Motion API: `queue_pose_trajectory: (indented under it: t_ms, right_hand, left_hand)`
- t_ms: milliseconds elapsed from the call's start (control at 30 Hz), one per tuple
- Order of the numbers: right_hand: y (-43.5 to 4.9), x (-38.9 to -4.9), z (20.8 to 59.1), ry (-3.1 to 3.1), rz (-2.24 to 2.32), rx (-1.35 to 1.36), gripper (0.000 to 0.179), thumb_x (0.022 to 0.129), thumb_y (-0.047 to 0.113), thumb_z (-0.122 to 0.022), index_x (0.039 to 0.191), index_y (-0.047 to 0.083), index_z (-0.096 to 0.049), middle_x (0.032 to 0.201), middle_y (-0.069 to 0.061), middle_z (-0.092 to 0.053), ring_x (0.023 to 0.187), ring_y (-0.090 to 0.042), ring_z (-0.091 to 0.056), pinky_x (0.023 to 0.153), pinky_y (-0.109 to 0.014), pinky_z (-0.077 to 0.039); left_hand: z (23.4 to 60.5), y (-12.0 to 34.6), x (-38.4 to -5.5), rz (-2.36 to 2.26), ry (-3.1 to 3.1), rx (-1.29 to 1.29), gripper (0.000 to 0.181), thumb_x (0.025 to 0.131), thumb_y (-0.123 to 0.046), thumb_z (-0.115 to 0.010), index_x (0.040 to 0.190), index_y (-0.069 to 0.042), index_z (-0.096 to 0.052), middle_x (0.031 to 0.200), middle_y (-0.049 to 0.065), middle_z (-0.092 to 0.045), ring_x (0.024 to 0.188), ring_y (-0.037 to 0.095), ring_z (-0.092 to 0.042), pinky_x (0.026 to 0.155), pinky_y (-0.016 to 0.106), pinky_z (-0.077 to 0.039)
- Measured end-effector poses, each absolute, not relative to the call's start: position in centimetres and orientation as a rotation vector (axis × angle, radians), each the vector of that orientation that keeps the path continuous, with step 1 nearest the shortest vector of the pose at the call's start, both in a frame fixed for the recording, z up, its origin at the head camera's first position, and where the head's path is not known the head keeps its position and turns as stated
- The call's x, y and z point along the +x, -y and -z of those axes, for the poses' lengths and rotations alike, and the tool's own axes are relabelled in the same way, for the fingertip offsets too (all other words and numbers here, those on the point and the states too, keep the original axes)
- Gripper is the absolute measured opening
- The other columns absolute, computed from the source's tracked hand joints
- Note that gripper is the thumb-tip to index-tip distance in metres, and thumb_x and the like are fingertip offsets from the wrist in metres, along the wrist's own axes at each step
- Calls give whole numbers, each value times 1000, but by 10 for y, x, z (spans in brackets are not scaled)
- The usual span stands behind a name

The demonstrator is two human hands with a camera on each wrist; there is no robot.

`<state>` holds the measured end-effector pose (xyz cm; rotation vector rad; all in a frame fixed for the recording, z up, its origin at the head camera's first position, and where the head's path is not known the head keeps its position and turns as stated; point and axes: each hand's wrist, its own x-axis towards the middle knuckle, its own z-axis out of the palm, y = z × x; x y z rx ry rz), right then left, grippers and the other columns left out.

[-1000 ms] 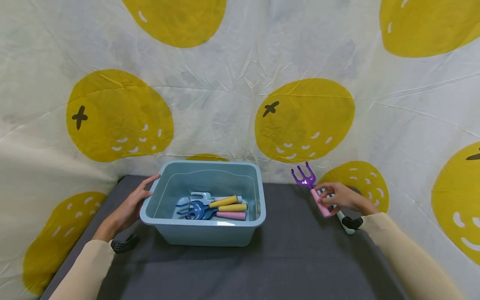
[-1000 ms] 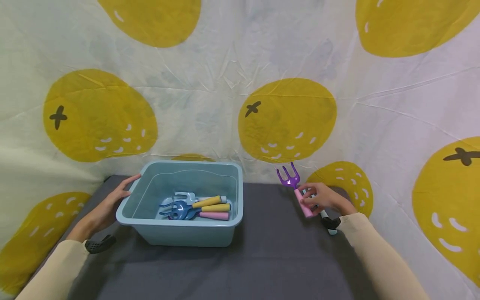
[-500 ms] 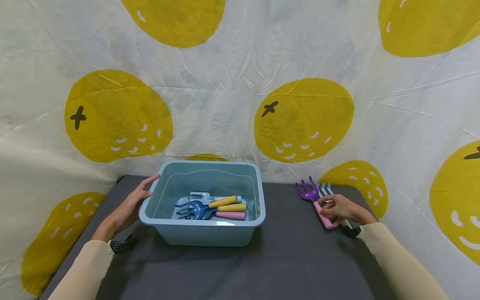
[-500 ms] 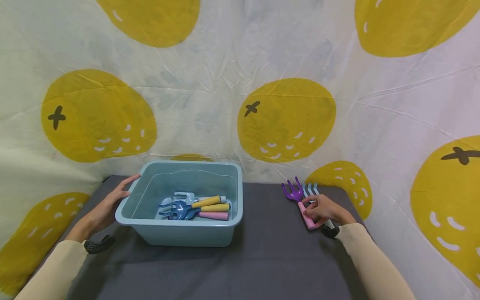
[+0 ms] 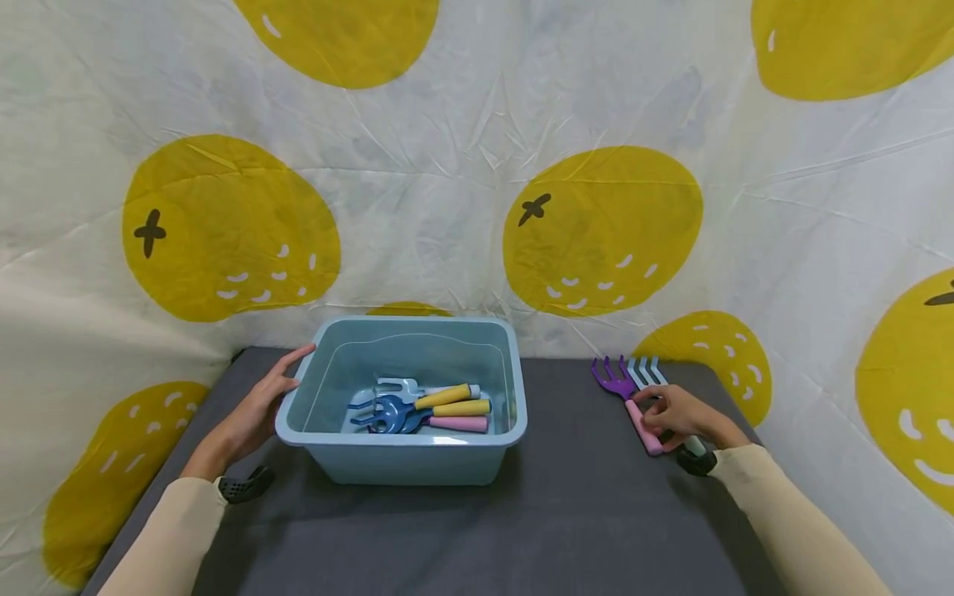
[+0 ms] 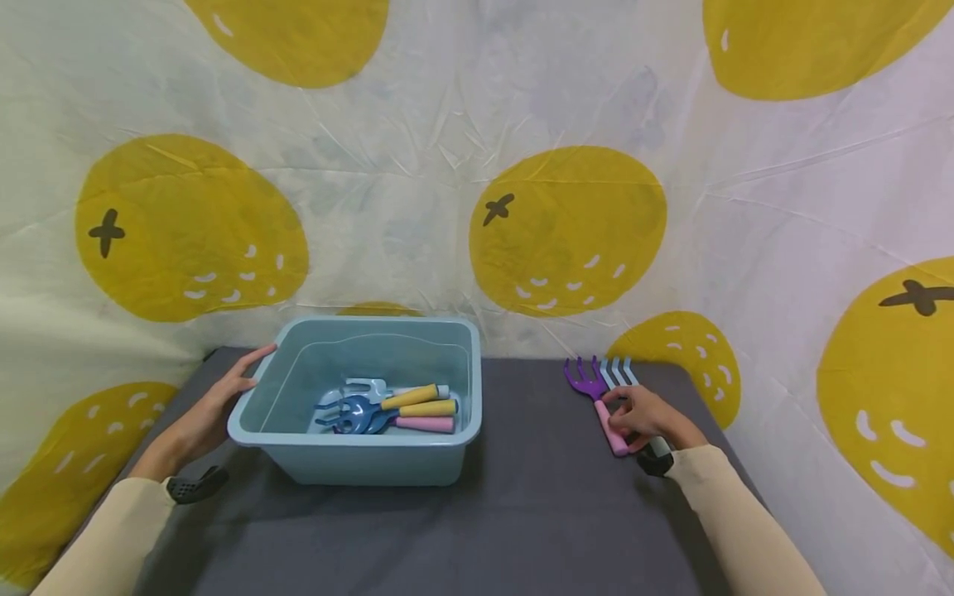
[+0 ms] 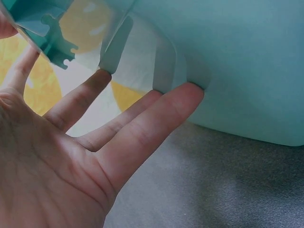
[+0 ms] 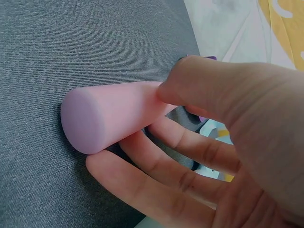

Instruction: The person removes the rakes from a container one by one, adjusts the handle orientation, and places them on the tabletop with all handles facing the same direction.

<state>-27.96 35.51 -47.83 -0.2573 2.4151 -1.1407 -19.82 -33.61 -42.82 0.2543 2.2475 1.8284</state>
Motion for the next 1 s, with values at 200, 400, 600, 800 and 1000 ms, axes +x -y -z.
queue_pose_trajectory:
  t_ms: [200, 400, 600, 800, 1000]
  right_hand:
    - [-355, -278, 477, -2421, 1123, -283, 50, 97, 2, -63, 143, -9, -48, 97, -16, -66, 82, -31, -63, 63, -52, -59]
    - [-355, -277, 475, -2421, 1115, -266, 50, 97, 2, -63, 143, -8, -47, 97, -17, -65, 82, -30, -63, 63, -52, -59]
    - [-356, -280, 463, -2392, 1029, -250, 55, 99, 8, -63, 148, -5, -43, 105, -18, -65, 87, -32, -65, 65, -51, -59]
    - [-353, -290, 429, -2369, 879, -294, 64, 99, 16, -68, 152, -1, -37, 120, -24, -60, 94, -36, -68, 69, -52, -59]
    - [-332, -302, 380, -2377, 727, -438, 69, 95, 17, -74, 152, 4, -39, 125, -23, -58, 96, -32, -65, 67, -47, -59]
  left_hand:
    - [428, 337, -197, -1833, -2249, 253, 61, 110, -34, -37, 165, -31, -12, 161, 21, -21, 121, 36, -55, 90, 41, -53]
    - [428, 336, -198, -1831, -2250, 248, 61, 110, -35, -37, 165, -32, -13, 161, 21, -21, 123, 39, -52, 91, 44, -52]
    - [429, 334, -199, -1839, -2253, 247, 60, 110, -34, -37, 165, -32, -14, 163, 19, -19, 127, 45, -46, 91, 45, -51]
    - [431, 334, -199, -1858, -2239, 251, 59, 110, -32, -37, 165, -33, -15, 163, 18, -20, 127, 47, -45, 90, 44, -51]
    - [431, 334, -197, -1863, -2240, 267, 60, 110, -32, -37, 165, -29, -13, 162, 21, -20, 125, 44, -47, 90, 43, -51]
